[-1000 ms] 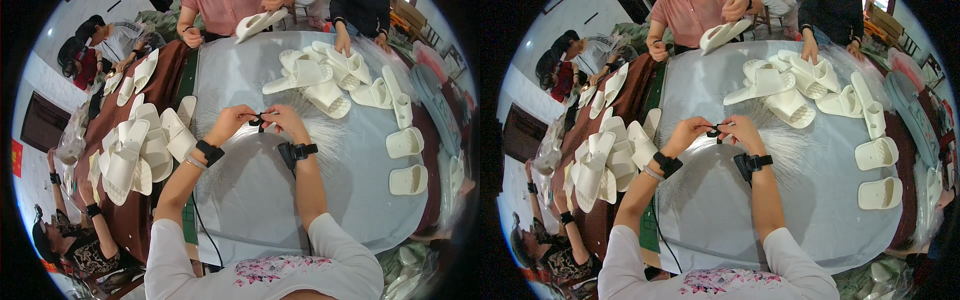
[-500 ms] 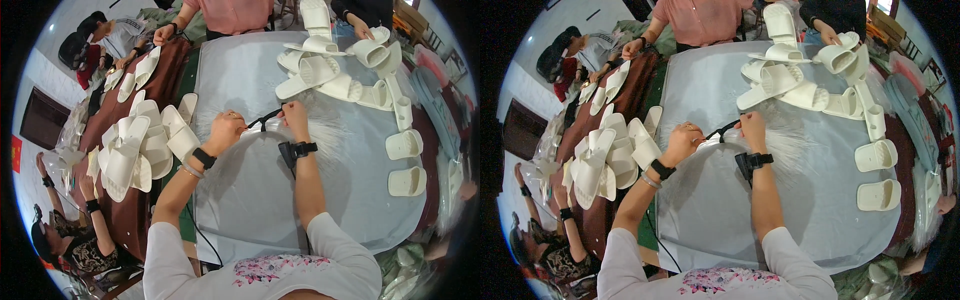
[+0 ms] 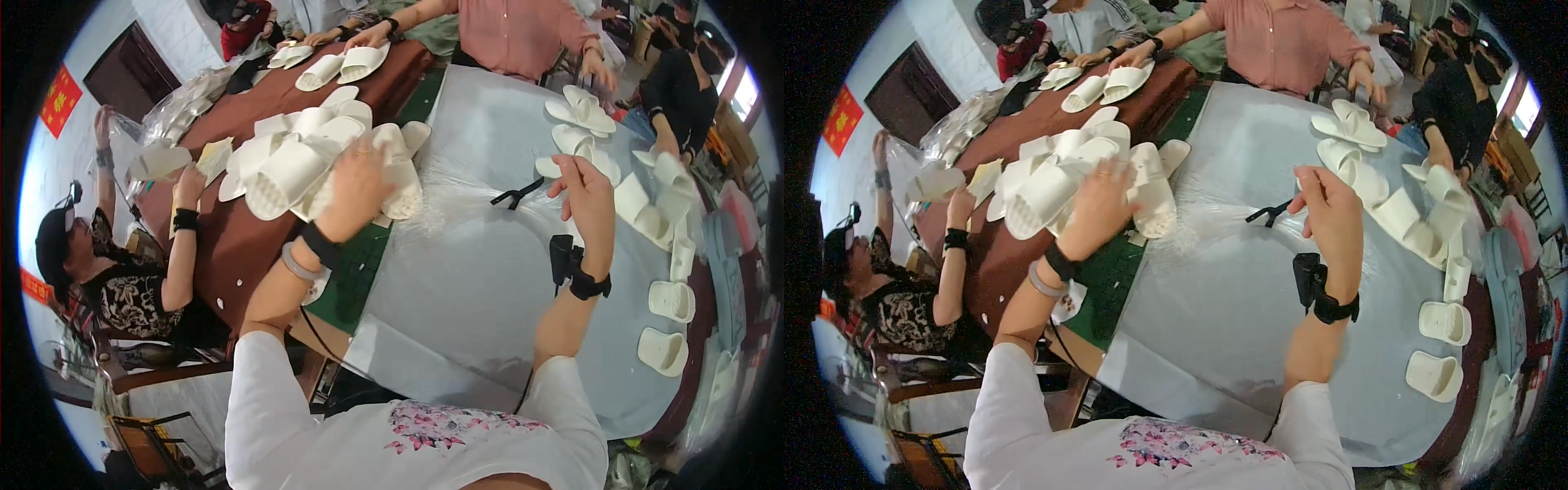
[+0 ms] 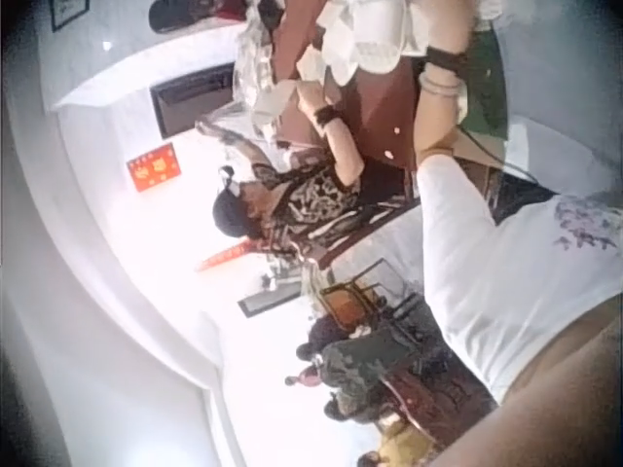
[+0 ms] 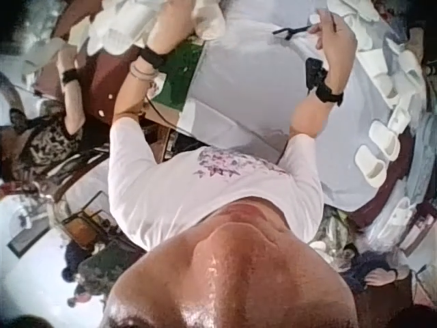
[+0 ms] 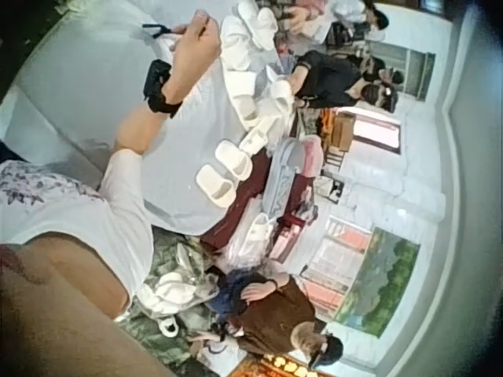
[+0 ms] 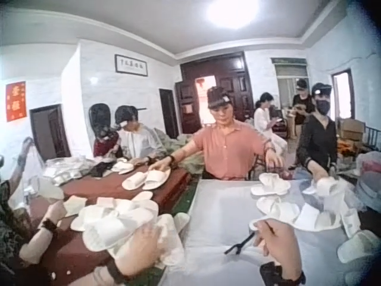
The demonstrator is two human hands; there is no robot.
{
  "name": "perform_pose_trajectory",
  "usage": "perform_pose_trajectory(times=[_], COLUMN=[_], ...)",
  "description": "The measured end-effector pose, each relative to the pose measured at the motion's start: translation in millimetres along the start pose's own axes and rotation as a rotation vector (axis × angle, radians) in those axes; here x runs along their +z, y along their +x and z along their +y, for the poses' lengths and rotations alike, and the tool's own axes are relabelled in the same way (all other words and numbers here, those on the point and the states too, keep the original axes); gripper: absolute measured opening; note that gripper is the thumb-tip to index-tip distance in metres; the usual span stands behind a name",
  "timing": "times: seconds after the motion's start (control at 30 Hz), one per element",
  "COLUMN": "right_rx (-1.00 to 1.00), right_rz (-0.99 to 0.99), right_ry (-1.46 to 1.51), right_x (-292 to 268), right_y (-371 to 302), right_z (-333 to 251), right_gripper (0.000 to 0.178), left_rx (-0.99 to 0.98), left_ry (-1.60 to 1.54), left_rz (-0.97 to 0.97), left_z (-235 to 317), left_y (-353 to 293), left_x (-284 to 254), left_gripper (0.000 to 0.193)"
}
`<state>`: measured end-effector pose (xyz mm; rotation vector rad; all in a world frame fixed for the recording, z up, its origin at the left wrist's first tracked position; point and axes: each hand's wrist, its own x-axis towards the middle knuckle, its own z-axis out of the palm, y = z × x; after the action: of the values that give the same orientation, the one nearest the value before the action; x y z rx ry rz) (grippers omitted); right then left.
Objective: Assemble and inspect components of white foam slippers by hand.
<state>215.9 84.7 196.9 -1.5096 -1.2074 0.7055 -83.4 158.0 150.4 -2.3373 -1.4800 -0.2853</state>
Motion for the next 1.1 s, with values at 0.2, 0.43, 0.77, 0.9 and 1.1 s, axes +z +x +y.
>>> perform_pose_trajectory(times=[0.2, 0.43, 0.77, 0.9, 1.1], right_rx=[-0.159, -0.388, -0.923, -0.843, -0.636], right_rz=[-0.217, -0.446, 0.268, 0.471, 0.202], right_ry=[-0.121, -0.456, -0.572, -0.71, -1.07], right_x=[19, 39, 42, 12, -17], right_y=[-60, -108, -144, -181, -243], right_z=[-59, -66, -96, -81, 7], right_gripper=[0.022, 0.037, 0.096, 0.072, 0.025], left_rx=[-0.271, -0.177, 0.4, 0.553, 0.532], left_ry=[0.145, -0.181, -0.392, -0.666, -0.665], left_rz=[-0.107, 0.147, 0.584, 0.41, 0.156], left_z=[-128, -128, -15, 32, 85], left_y=[-55, -64, -61, -76, -127], left_x=[2, -37, -155, -128, -42], left_gripper=[0.086, 0.068, 0.059, 0.065, 0.073])
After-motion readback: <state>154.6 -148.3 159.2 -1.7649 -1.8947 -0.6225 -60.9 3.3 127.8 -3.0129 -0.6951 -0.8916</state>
